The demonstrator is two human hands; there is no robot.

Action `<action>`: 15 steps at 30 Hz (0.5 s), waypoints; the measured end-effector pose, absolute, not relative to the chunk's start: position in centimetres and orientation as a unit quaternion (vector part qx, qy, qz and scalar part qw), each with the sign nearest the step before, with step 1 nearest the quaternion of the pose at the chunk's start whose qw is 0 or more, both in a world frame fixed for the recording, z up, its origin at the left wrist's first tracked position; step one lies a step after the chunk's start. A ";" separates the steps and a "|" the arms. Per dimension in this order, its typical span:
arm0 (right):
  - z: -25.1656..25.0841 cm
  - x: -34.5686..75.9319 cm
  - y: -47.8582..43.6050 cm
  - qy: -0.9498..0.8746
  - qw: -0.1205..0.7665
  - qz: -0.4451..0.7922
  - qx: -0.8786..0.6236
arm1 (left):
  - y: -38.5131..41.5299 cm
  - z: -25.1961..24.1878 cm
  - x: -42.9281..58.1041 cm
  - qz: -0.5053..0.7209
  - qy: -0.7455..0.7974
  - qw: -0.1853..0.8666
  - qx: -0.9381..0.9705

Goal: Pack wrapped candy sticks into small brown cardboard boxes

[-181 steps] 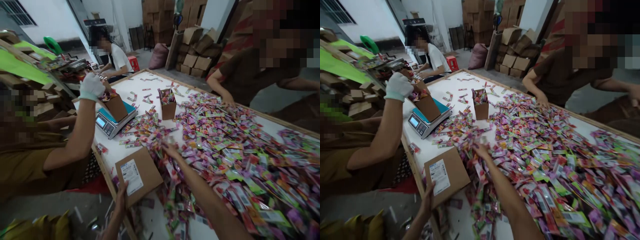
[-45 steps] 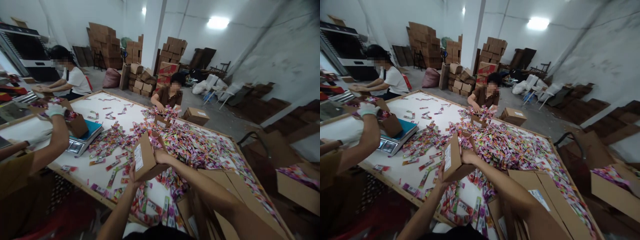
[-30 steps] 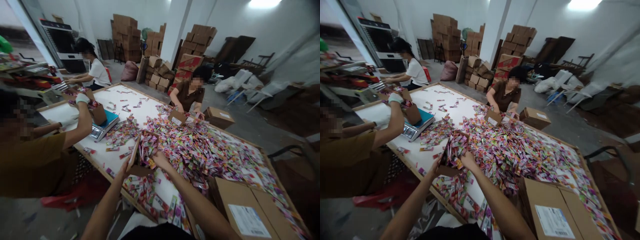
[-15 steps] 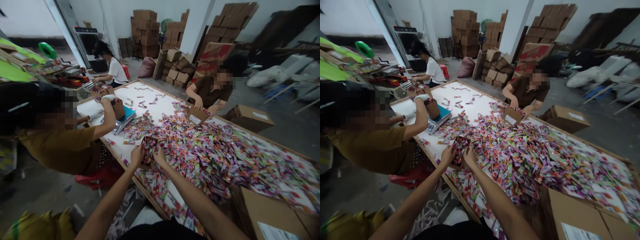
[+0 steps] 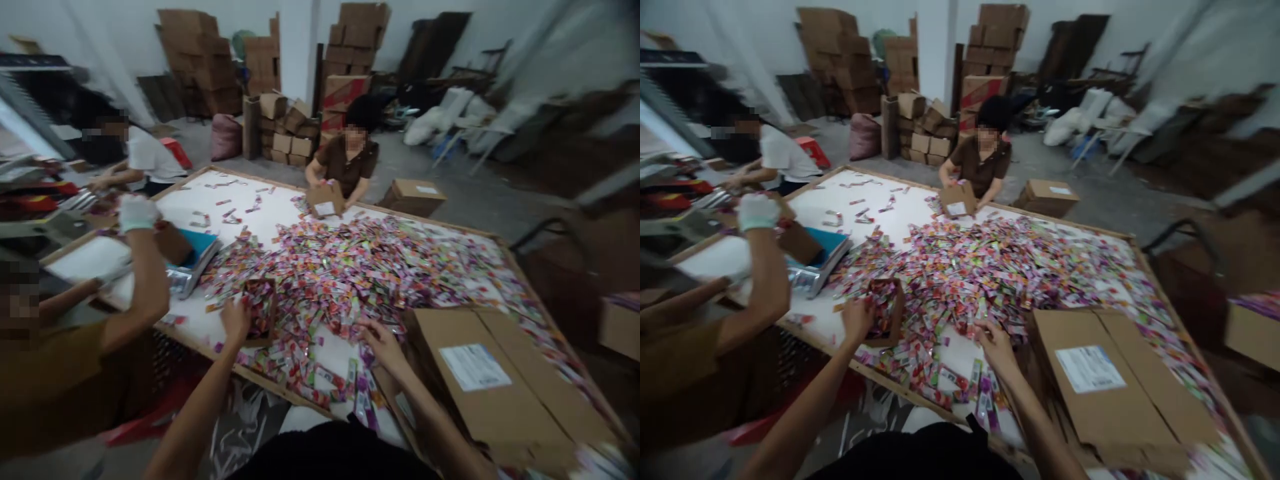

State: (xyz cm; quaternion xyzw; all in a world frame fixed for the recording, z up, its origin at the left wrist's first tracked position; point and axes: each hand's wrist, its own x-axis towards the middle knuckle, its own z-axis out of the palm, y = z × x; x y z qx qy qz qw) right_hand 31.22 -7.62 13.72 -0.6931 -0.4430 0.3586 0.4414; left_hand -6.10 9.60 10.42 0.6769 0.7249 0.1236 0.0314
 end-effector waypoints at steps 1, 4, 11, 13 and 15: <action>14.4 34.0 -9.4 -0.432 0.447 0.326 -0.712 | 10.0 11.3 -5.6 0.145 0.725 0.021 0.673; 16.6 42.9 -14.7 -0.359 0.428 0.172 -0.811 | 11.0 13.7 -1.4 0.346 0.644 -0.010 0.683; 18.0 56.8 -20.4 -0.200 0.197 0.018 -0.960 | 0.8 13.9 21.8 0.309 0.435 0.460 0.710; 17.3 58.1 -19.9 -0.186 0.173 0.044 -0.966 | -3.8 12.9 27.0 0.222 0.347 0.601 0.685; 16.7 59.0 -19.5 -0.156 0.152 0.049 -0.975 | -7.1 12.2 30.4 0.179 0.265 0.670 0.670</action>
